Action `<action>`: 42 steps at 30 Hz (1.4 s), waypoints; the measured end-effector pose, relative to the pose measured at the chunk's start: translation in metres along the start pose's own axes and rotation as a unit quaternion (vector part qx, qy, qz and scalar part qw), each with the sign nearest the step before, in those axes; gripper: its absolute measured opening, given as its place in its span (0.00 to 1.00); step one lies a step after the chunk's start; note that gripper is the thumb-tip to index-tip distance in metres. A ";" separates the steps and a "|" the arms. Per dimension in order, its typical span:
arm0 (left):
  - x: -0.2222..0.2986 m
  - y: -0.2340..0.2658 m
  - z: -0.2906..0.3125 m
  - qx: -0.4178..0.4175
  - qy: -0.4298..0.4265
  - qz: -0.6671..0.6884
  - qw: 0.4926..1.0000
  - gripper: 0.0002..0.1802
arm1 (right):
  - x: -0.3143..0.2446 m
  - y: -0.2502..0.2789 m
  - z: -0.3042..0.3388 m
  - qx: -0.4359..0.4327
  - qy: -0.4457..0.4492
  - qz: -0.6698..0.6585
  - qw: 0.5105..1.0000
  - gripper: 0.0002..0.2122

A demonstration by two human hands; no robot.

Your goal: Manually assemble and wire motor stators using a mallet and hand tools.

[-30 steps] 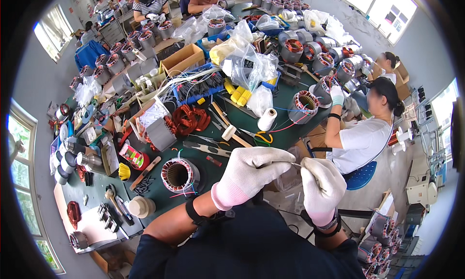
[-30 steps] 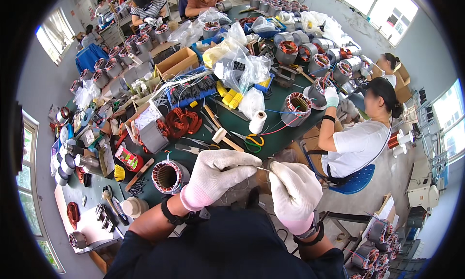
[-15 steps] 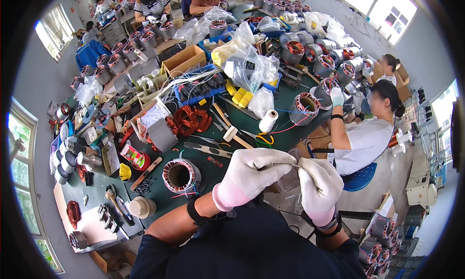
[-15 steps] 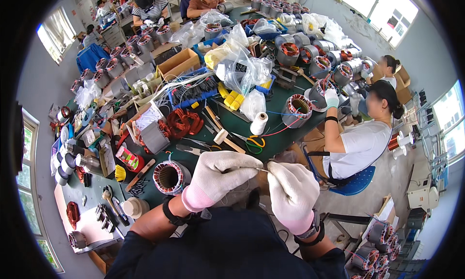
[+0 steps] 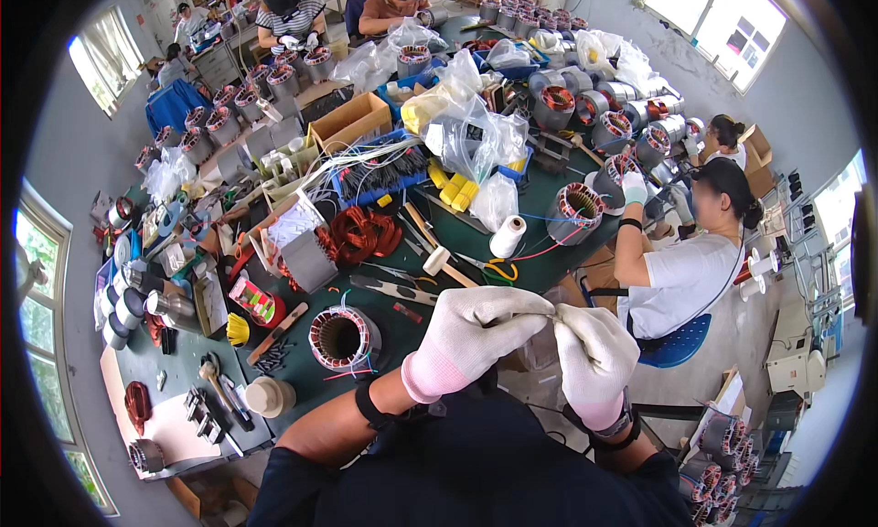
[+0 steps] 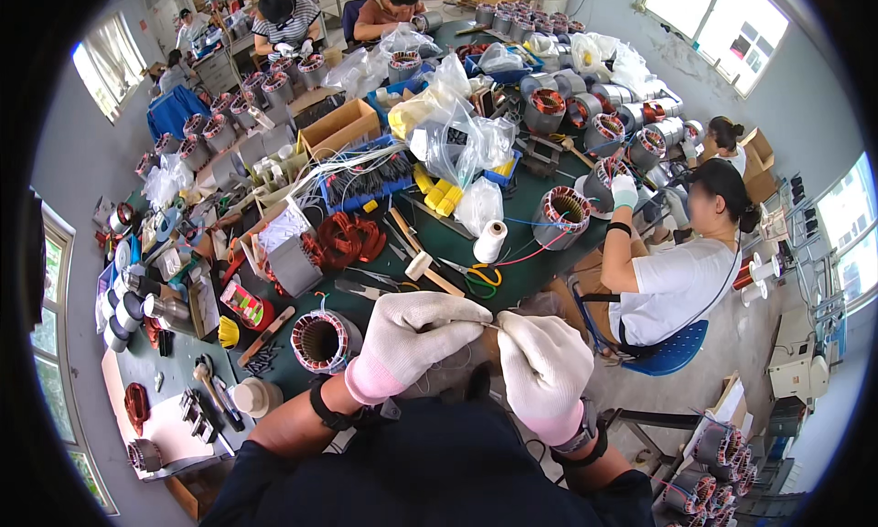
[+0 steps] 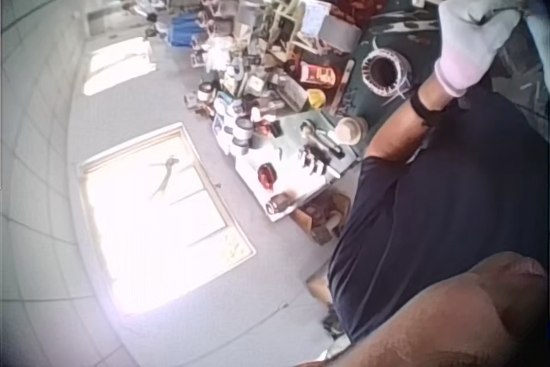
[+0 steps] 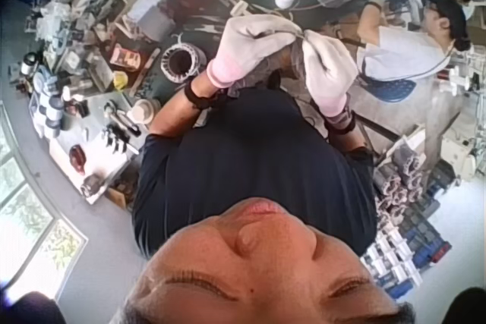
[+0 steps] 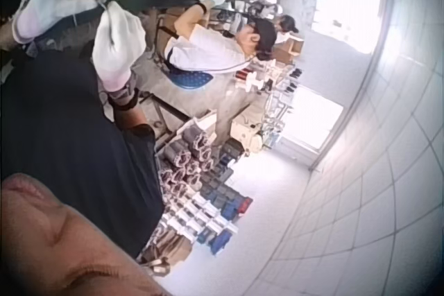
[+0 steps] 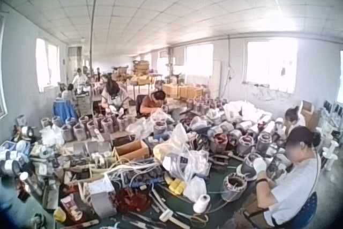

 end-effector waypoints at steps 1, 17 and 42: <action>0.000 0.000 0.000 0.000 0.000 0.000 1.000 0.09 | 0.000 -0.001 0.000 0.000 0.000 0.000 1.000 0.06; 0.001 -0.001 -0.001 -0.023 -0.004 -0.006 1.000 0.07 | 0.021 -0.029 0.011 -0.121 -0.156 -0.191 0.962 0.05; -0.121 0.127 0.084 0.173 0.223 -0.010 0.959 0.24 | 0.138 -0.061 0.138 -0.275 -0.245 -0.229 0.901 0.14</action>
Point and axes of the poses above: each hand's wrist, its own z-axis away from the middle knuckle, its own y-axis out of the back of the hand, x = y × z, the point moved 9 cm from there along -z, towards the middle knuckle, and after that the axes turned 12 degrees about y, right-handed, at the moved point
